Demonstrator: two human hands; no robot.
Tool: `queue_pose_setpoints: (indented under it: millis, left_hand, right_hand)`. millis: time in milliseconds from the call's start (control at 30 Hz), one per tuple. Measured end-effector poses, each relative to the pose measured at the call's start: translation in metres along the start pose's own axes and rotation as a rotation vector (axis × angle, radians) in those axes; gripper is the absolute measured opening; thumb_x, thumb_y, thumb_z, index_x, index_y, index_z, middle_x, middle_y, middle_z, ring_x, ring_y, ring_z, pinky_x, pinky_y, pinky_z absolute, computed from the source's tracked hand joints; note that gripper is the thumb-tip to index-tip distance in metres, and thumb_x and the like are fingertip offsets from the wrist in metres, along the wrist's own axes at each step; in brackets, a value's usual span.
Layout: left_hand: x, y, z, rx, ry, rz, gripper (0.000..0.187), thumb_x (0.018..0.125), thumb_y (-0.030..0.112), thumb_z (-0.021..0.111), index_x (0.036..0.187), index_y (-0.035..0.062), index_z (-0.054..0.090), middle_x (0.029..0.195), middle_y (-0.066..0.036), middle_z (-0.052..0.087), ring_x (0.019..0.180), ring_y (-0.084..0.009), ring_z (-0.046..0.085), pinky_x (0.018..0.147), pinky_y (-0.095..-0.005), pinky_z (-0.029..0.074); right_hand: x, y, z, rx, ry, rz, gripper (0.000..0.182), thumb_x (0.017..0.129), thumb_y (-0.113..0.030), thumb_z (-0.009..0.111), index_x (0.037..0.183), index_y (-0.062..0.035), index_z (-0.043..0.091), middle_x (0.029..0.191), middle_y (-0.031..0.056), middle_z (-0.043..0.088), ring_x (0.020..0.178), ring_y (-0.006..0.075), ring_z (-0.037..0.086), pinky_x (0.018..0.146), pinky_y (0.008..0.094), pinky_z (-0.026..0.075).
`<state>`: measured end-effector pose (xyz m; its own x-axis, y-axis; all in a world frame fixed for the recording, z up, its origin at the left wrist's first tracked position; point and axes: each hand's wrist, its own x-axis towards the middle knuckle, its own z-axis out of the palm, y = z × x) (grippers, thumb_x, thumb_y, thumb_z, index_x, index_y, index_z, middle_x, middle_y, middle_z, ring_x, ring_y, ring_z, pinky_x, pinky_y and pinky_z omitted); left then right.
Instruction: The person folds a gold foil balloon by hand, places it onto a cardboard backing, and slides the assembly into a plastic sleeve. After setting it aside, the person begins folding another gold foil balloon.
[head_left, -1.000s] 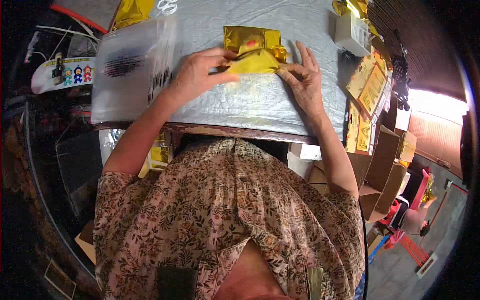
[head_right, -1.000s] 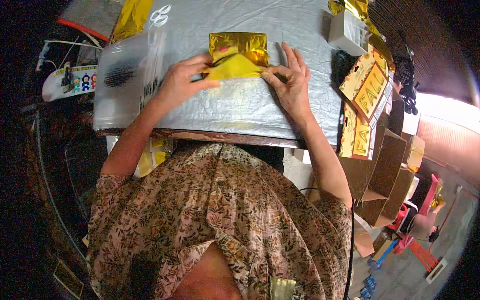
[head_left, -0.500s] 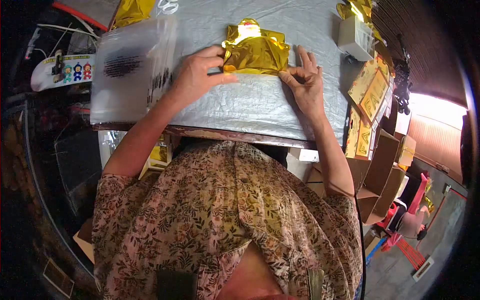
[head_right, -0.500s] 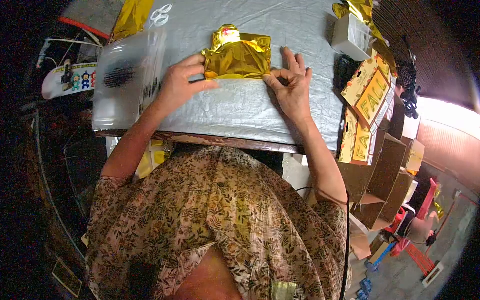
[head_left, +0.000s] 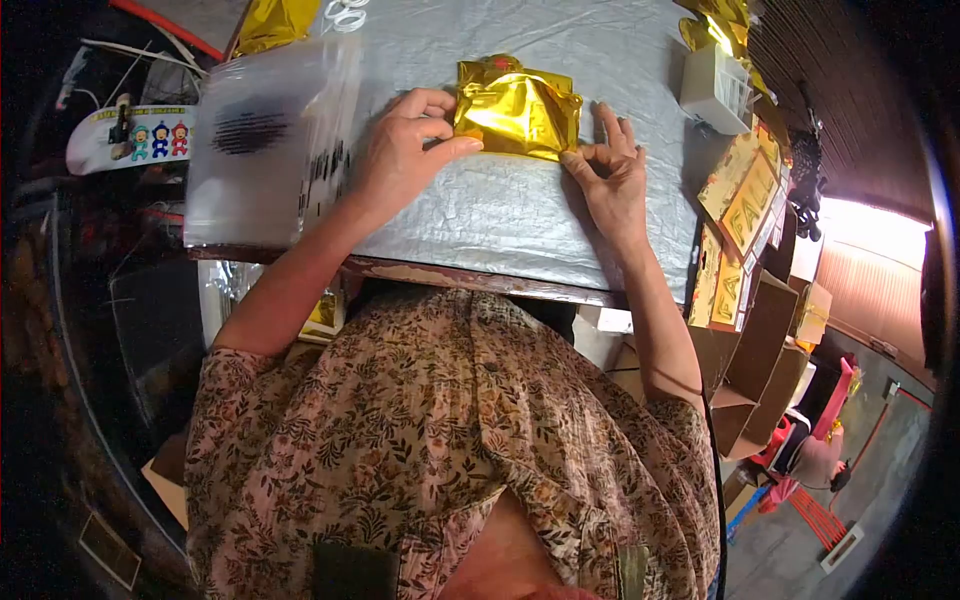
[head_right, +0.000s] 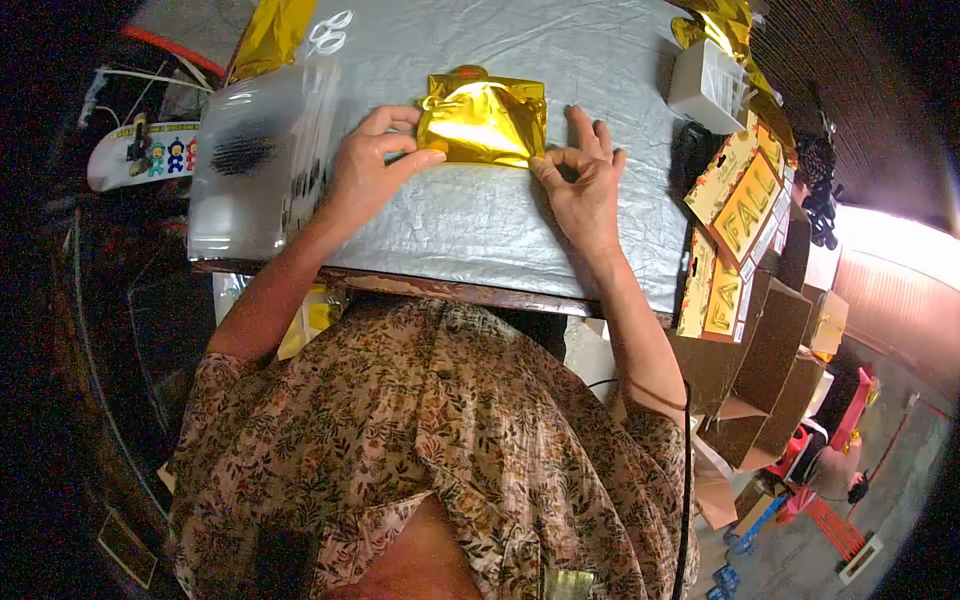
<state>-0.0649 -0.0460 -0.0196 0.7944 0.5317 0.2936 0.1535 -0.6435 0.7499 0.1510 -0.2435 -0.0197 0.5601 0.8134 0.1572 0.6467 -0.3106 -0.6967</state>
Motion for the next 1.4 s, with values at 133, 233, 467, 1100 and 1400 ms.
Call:
queue_pose_setpoints:
  millis: [133, 233, 467, 1100, 1400]
  left_hand:
    - [0.002, 0.001, 0.002, 0.04, 0.011, 0.003, 0.033, 0.084, 0.026, 0.083, 0.074, -0.0034, 0.071, 0.118, -0.011, 0.065, 0.103, -0.0254, 0.064, 0.088, -0.0387, 0.052]
    - [0.003, 0.001, 0.004, 0.043, 0.021, -0.008, 0.034, 0.085, 0.024, 0.082, 0.071, -0.0034, 0.069, 0.118, -0.011, 0.066, 0.104, -0.0263, 0.064, 0.089, -0.0394, 0.052]
    - [0.005, 0.0, 0.005, 0.094, -0.021, -0.024, 0.031, 0.083, 0.02, 0.082, 0.069, -0.0015, 0.066, 0.124, -0.013, 0.064, 0.107, -0.0287, 0.063, 0.09, -0.0402, 0.051]
    - [-0.002, 0.001, 0.004, 0.079, 0.051, -0.055, 0.032, 0.079, 0.027, 0.085, 0.069, -0.0003, 0.07, 0.125, -0.011, 0.065, 0.104, -0.0264, 0.062, 0.095, -0.0413, 0.048]
    - [0.0, -0.002, 0.004, 0.146, -0.005, -0.022, 0.029, 0.082, 0.024, 0.083, 0.071, 0.0006, 0.072, 0.133, -0.011, 0.062, 0.109, -0.0287, 0.059, 0.093, -0.0424, 0.048]
  right_hand:
    - [0.001, -0.001, -0.002, -0.013, -0.031, 0.024, 0.014, 0.089, -0.022, 0.078, 0.094, -0.0098, 0.081, 0.161, 0.0144, 0.042, 0.155, 0.0397, 0.022, 0.123, 0.0596, -0.001]
    - [0.002, -0.002, -0.002, -0.026, -0.029, 0.037, 0.015, 0.088, -0.023, 0.078, 0.09, -0.0077, 0.08, 0.16, 0.0145, 0.044, 0.154, 0.042, 0.024, 0.122, 0.0622, 0.002]
    - [0.005, -0.004, 0.001, -0.118, -0.019, 0.042, 0.02, 0.087, -0.025, 0.077, 0.091, -0.0061, 0.08, 0.158, 0.0139, 0.046, 0.151, 0.0417, 0.03, 0.122, 0.0597, 0.009]
    - [-0.005, -0.003, 0.009, -0.036, 0.066, 0.03, 0.02, 0.089, -0.024, 0.076, 0.091, -0.0042, 0.079, 0.156, 0.0123, 0.05, 0.151, 0.041, 0.03, 0.121, 0.0633, 0.005]
    - [-0.007, -0.005, 0.018, -0.066, 0.127, 0.033, 0.021, 0.089, -0.025, 0.076, 0.089, -0.004, 0.079, 0.155, 0.0123, 0.051, 0.151, 0.0407, 0.03, 0.121, 0.0642, 0.005]
